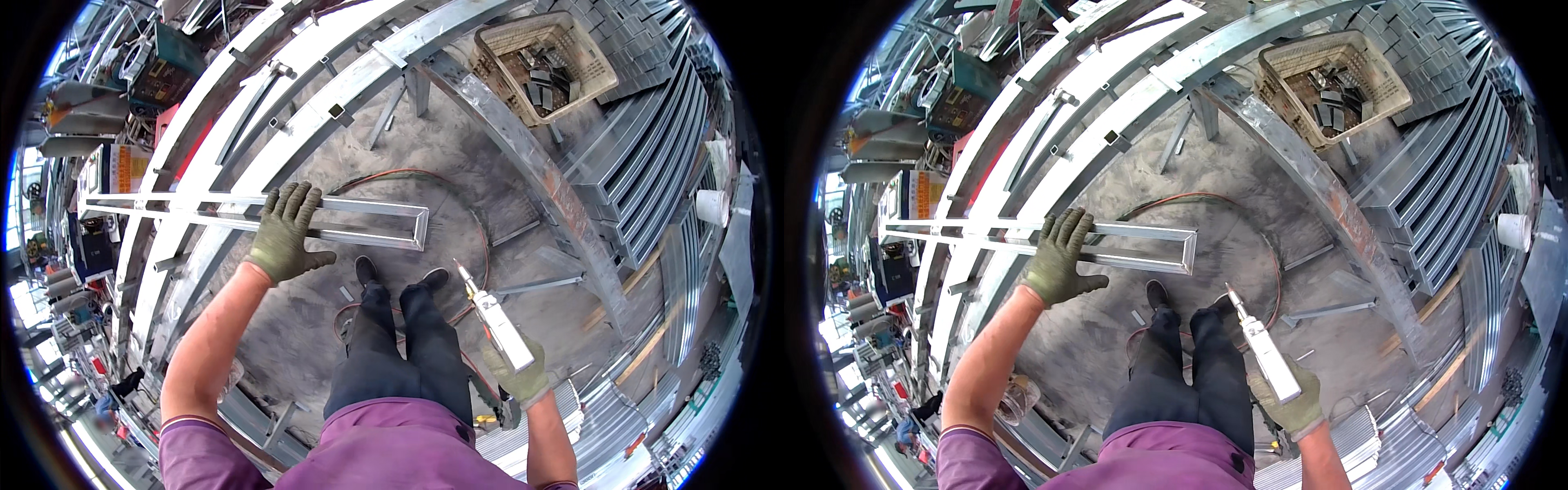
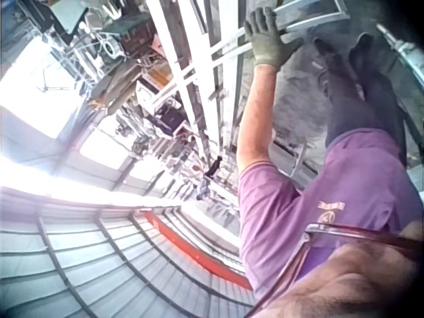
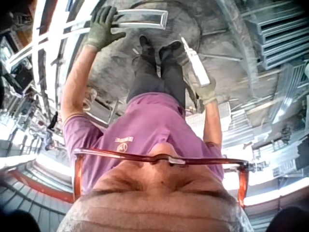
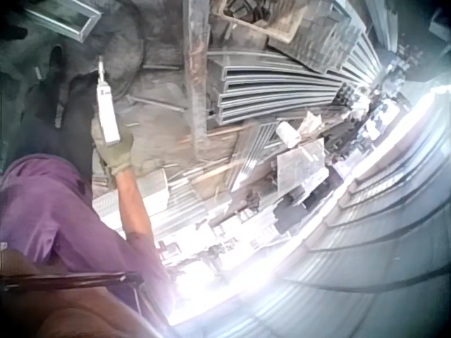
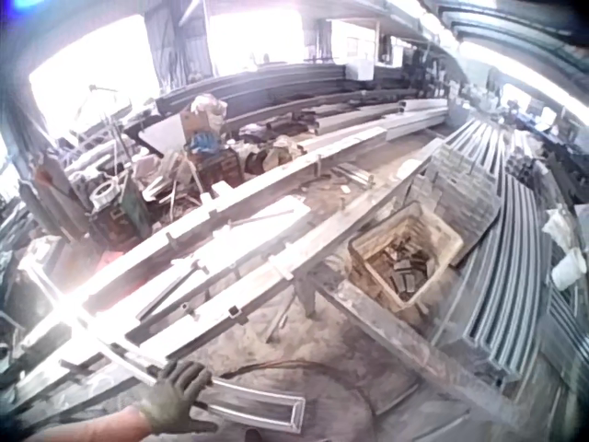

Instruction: The person welds two aluminum square tubes together using a handheld welding torch, then uses a hammer to tap and align the joint. The person repeats welding and hammering steps to secure the frame, then lifts and inspects the finished assembly.

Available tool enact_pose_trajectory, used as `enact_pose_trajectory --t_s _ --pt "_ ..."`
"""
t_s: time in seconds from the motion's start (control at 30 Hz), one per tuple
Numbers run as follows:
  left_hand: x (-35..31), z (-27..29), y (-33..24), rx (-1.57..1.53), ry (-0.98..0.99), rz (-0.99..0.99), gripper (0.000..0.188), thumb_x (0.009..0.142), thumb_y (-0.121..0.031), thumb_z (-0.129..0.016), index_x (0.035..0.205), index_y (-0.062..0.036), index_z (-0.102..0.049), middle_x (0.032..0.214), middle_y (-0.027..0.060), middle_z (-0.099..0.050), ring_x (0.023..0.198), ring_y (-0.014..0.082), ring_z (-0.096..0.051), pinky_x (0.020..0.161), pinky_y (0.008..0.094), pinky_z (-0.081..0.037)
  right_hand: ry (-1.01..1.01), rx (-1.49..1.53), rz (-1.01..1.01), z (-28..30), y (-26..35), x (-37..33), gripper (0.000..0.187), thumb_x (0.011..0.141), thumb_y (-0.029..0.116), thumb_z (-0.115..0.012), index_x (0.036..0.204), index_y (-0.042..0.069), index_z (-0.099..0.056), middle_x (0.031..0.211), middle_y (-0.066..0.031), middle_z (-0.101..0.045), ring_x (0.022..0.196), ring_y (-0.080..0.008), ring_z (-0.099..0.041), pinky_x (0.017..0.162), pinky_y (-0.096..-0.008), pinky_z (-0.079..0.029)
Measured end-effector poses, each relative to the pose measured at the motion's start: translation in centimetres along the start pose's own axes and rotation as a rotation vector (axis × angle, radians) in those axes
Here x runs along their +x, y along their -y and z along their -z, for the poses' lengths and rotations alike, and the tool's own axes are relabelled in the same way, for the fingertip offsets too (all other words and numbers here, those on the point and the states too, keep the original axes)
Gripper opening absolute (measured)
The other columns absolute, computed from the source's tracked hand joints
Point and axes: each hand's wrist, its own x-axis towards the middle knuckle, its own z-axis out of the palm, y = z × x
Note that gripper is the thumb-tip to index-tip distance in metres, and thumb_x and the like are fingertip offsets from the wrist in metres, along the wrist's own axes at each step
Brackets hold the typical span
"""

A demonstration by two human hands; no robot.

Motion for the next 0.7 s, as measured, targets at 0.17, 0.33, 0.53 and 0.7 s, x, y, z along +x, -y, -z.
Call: enact_pose_trajectory --t_s 0.17,0.33,0.53,0.7 --pt "3.4 0.7 0.8 0.027 0.1 0.01 0.104 0.071 -0.057 -0.094 0.151 -0.0067 -0.051 0.143 0.0182 -0.06 0.138 0.0375 -0.055 0.119 0.054 -0.042 -0.055 -0.086 0.169 -0.7 0.2 0.7 0.025 0.088 0.022 -0.088 0.106 0.007 -0.08 0.088 -0.0115 -0.078 0.072 -0.0293 -0.077 0.064 -0.0392 -0.06" --pt "5.7 2.8 1.1 0.035 0.274 0.012 0.091 0.072 -0.051 -0.096 0.143 -0.008 -0.058 0.135 0.0169 -0.063 0.13 0.0383 -0.06 0.114 0.0462 -0.047 -0.106 -0.009 0.178 -1.0 1.0 0.9 0.027 0.087 0.021 -0.089 0.108 0.007 -0.08 0.089 -0.0112 -0.078 0.073 -0.0288 -0.077 0.064 -0.0392 -0.06" --pt "8.9 4.7 2.1 -0.046 0.326 0.045 0.099 0.063 -0.047 -0.102 0.142 -0.0059 -0.06 0.134 0.0179 -0.066 0.129 0.037 -0.061 0.114 0.0459 -0.05 -0.171 0.079 0.19 -1.8 0.8 1.4 0.028 0.087 0.019 -0.09 0.11 0.006 -0.08 0.092 -0.0115 -0.08 0.078 -0.029 -0.079 0.068 -0.0386 -0.062" --pt "12.0 7.2 1.9 -0.165 0.495 0.12 0.096 0.065 -0.042 -0.101 0.144 -0.0024 -0.061 0.135 0.0192 -0.067 0.129 0.0366 -0.064 0.114 0.0445 -0.051 -0.21 0.094 0.201 -2.7 0.3 1.8 0.029 0.087 0.018 -0.089 0.112 0.006 -0.08 0.095 -0.0119 -0.08 0.081 -0.0298 -0.079 0.069 -0.0386 -0.063"
